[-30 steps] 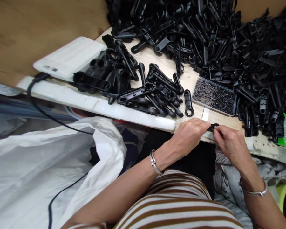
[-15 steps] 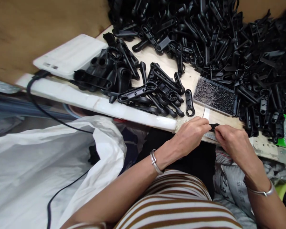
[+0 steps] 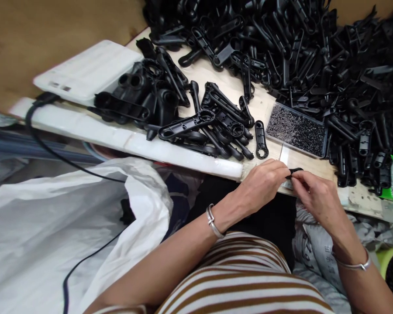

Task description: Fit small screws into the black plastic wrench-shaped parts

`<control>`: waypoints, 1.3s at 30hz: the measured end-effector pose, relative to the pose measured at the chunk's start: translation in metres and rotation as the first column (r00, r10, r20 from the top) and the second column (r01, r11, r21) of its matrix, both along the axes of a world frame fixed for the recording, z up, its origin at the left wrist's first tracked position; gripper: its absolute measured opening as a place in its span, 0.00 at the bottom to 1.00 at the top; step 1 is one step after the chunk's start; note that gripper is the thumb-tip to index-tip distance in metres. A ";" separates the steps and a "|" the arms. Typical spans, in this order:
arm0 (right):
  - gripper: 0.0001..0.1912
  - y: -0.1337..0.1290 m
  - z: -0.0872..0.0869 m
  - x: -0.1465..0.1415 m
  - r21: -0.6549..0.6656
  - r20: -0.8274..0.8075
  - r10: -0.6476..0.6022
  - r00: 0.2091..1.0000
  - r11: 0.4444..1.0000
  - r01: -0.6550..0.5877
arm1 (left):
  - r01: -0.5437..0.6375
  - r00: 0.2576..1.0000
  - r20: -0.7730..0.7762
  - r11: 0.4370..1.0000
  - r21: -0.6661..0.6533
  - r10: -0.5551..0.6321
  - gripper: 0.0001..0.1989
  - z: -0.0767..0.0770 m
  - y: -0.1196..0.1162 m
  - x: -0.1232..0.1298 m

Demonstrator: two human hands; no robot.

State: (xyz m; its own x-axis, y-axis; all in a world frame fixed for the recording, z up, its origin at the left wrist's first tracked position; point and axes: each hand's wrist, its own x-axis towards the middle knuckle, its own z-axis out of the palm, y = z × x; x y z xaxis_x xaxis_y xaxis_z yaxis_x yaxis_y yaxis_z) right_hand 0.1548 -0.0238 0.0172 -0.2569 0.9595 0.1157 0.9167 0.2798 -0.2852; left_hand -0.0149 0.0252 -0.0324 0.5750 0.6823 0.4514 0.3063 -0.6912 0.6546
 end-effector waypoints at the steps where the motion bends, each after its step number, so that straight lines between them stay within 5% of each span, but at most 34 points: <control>1: 0.06 0.001 0.000 0.002 -0.036 -0.051 -0.029 0.998 0.999 0.027 | -0.004 1.000 0.003 1.000 -0.005 0.004 0.07 0.000 0.000 0.000; 4: 0.05 0.004 0.001 0.008 -0.224 -0.330 -0.217 0.919 0.963 0.147 | -0.018 1.000 0.024 1.000 -0.015 0.019 0.07 -0.001 -0.001 0.000; 7: 0.09 0.010 -0.001 0.019 -0.401 -0.596 -0.461 0.658 0.880 0.253 | -0.029 0.998 0.060 1.000 -0.007 0.030 0.07 -0.003 -0.003 0.001; 10: 0.14 0.015 -0.006 0.031 -0.505 -0.664 -0.590 0.459 0.807 0.306 | -0.053 0.998 0.043 0.999 -0.010 0.053 0.06 -0.001 -0.003 -0.001; 14: 0.21 0.017 -0.011 0.038 -0.642 -0.627 -0.689 0.363 0.721 0.261 | -0.047 0.996 -0.071 0.999 -0.001 0.047 0.06 0.008 -0.001 -0.004; 24: 0.18 0.006 -0.017 0.065 -0.518 -0.480 -0.613 0.627 0.775 0.362 | -0.104 0.987 -0.096 0.962 0.252 0.131 0.07 0.019 -0.009 0.011; 30: 0.10 -0.007 -0.017 0.057 -0.091 -0.123 -0.407 0.905 0.913 0.398 | -0.028 0.963 -0.248 0.958 0.284 0.102 0.08 0.027 -0.006 0.050; 34: 0.11 -0.011 -0.014 0.056 0.012 0.027 -0.307 0.951 0.952 0.306 | 0.037 0.928 -0.367 0.959 0.280 0.071 0.07 0.029 -0.001 0.072; 37: 0.10 -0.012 -0.015 0.063 -0.020 -0.143 -0.289 0.947 0.957 0.289 | 0.068 0.912 -0.406 0.955 0.289 0.059 0.06 0.028 0.001 0.079; 39: 0.08 -0.013 -0.018 0.068 -0.119 -0.376 -0.360 0.854 0.933 0.340 | 0.069 0.914 -0.401 0.956 0.287 0.055 0.06 0.027 0.000 0.079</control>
